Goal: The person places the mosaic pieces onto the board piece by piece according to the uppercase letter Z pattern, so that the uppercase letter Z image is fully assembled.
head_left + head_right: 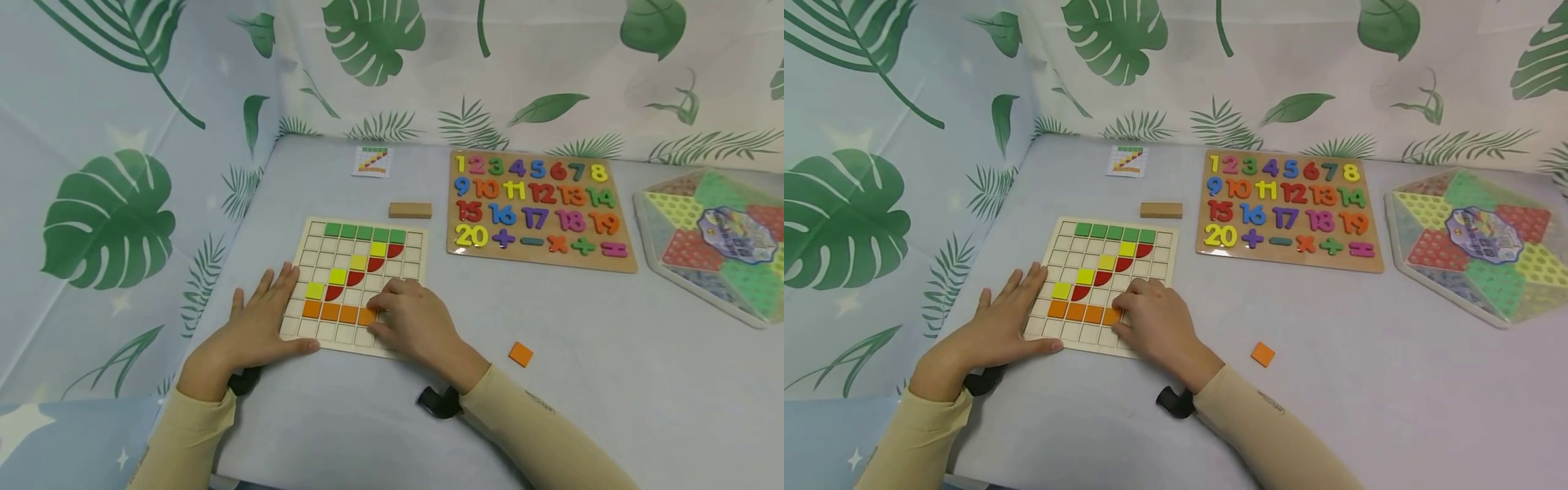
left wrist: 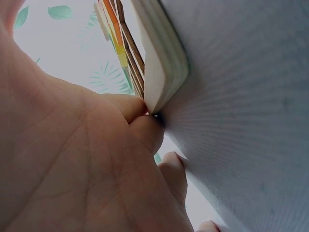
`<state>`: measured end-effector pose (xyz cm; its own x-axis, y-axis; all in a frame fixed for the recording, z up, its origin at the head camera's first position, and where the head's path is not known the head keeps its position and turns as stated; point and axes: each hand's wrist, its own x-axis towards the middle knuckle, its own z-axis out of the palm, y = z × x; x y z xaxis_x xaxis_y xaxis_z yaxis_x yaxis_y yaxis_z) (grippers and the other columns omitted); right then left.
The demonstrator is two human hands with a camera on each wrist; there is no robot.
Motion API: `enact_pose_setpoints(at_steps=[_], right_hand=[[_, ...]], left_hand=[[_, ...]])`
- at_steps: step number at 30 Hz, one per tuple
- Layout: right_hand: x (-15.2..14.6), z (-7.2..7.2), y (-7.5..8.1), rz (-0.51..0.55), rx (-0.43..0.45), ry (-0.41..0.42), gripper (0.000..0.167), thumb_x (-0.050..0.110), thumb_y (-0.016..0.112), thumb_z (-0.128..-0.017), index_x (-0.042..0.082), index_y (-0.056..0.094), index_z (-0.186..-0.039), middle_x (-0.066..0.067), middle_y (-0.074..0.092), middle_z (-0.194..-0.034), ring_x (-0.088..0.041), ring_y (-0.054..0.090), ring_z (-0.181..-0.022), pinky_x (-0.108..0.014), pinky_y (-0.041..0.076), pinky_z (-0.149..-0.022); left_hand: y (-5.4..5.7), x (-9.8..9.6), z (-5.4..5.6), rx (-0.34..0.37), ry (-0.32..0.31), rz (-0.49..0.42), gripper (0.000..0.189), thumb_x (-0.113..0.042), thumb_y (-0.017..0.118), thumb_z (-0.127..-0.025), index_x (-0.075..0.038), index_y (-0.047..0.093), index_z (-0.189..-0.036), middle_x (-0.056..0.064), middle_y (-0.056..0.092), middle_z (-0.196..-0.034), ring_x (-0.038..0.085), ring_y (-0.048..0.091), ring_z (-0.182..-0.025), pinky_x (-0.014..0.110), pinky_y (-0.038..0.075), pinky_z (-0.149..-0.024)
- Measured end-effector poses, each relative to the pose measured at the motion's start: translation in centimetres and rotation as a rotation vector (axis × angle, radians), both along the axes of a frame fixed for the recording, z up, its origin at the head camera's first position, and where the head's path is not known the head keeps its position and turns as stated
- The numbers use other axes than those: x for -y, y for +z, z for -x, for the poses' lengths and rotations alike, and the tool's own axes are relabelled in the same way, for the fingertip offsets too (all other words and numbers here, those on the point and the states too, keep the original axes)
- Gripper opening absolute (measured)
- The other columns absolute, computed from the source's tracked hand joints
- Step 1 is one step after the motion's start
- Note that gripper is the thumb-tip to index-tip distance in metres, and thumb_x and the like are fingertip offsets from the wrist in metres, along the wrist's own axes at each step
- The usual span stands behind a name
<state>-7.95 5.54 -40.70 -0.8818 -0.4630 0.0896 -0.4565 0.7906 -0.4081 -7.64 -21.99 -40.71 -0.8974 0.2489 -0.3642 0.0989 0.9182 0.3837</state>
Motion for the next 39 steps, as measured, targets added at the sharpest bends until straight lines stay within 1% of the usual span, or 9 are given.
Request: enact_pose_setpoints(at_steps=[5,10,13,16,20,25,31,35,39], right_hand=[[-1.6,-0.5,0.2,0.009,-0.02,-0.039,0.028,0.033,0.088,-0.083,0.018,0.082,-0.106,0.001,0.073,-0.099,-0.019,0.062,-0.09,-0.035,0.056,-0.079],[-4.3,-1.3,0.2,0.022,-0.038,-0.098,0.031,0.034,0.09,-0.081,0.019,0.082,-0.106,0.002,0.074,-0.101,-0.019,0.063,-0.09,-0.035,0.056,-0.078],[-6.1,-1.8,0.1,0.022,-0.064,-0.126,0.031,0.031,0.091,-0.079,0.018,0.082,-0.106,0.001,0.075,-0.101,-0.02,0.065,-0.091,-0.037,0.058,-0.079],[-7.8,-2.5,0.1,0.018,-0.069,-0.161,0.032,0.028,0.092,-0.079,0.017,0.082,-0.106,0.001,0.076,-0.101,-0.02,0.067,-0.092,-0.039,0.059,-0.08],[-9.8,-3.5,0.1,0.011,-0.045,-0.227,0.032,0.026,0.092,-0.078,0.016,0.082,-0.106,0.0,0.076,-0.103,-0.021,0.067,-0.093,-0.042,0.059,-0.079],[-12.4,-4.7,0.1,-0.007,-0.034,-0.298,0.035,0.027,0.094,-0.076,0.015,0.082,-0.107,-0.002,0.076,-0.105,-0.022,0.066,-0.091,-0.043,0.058,-0.075],[-15.5,-6.2,0.2,-0.033,-0.001,-0.373,0.04,0.03,0.095,-0.075,0.014,0.08,-0.109,-0.006,0.075,-0.107,-0.03,0.067,-0.098,-0.053,0.058,-0.081],[-16.9,-7.0,0.3,-0.055,0.01,-0.397,0.04,0.028,0.096,-0.072,0.015,0.081,-0.107,-0.005,0.075,-0.105,-0.031,0.068,-0.099,-0.056,0.058,-0.081],[-17.7,-7.5,0.3,-0.062,0.015,-0.403,0.036,0.025,0.095,-0.072,0.016,0.082,-0.104,-0.002,0.074,-0.101,-0.03,0.068,-0.097,-0.056,0.057,-0.08]], left_hand=[[0.0,-0.1,0.0,0.005,0.005,0.003,0.13,-0.067,0.078,-0.079,-0.013,0.002,-0.169,0.011,0.002,-0.177,0.047,-0.001,-0.162,0.083,-0.003,-0.117],[0.0,-0.1,0.0,0.013,-0.003,0.002,0.13,-0.068,0.077,-0.079,-0.013,0.002,-0.169,0.011,0.001,-0.178,0.046,-0.001,-0.163,0.083,-0.003,-0.117],[0.1,0.0,-0.1,0.014,-0.007,0.0,0.129,-0.068,0.077,-0.08,-0.012,0.001,-0.169,0.01,0.0,-0.178,0.046,-0.001,-0.163,0.083,-0.003,-0.117],[0.2,0.1,-0.1,0.011,-0.01,-0.003,0.129,-0.068,0.076,-0.08,-0.012,0.001,-0.169,0.01,0.0,-0.178,0.045,-0.001,-0.163,0.083,-0.003,-0.117],[0.2,0.2,-0.2,0.01,-0.01,-0.006,0.129,-0.069,0.076,-0.08,-0.012,0.001,-0.169,0.01,0.0,-0.178,0.045,-0.001,-0.163,0.083,-0.003,-0.117],[0.2,0.2,-0.2,0.019,-0.01,-0.016,0.129,-0.068,0.076,-0.08,-0.012,0.001,-0.169,0.01,0.0,-0.178,0.045,-0.002,-0.163,0.083,-0.004,-0.117],[0.2,0.2,-0.2,0.022,-0.016,-0.02,0.13,-0.07,0.075,-0.08,-0.012,0.0,-0.169,0.01,-0.001,-0.178,0.045,-0.002,-0.163,0.083,-0.004,-0.117],[0.2,0.2,-0.1,0.021,-0.016,-0.018,0.13,-0.071,0.074,-0.08,-0.013,-0.001,-0.169,0.01,-0.002,-0.178,0.045,-0.003,-0.163,0.082,-0.004,-0.117],[0.2,0.1,-0.1,0.023,-0.018,-0.014,0.131,-0.072,0.074,-0.08,-0.014,-0.002,-0.169,0.009,-0.003,-0.178,0.044,-0.003,-0.163,0.082,-0.005,-0.118]])
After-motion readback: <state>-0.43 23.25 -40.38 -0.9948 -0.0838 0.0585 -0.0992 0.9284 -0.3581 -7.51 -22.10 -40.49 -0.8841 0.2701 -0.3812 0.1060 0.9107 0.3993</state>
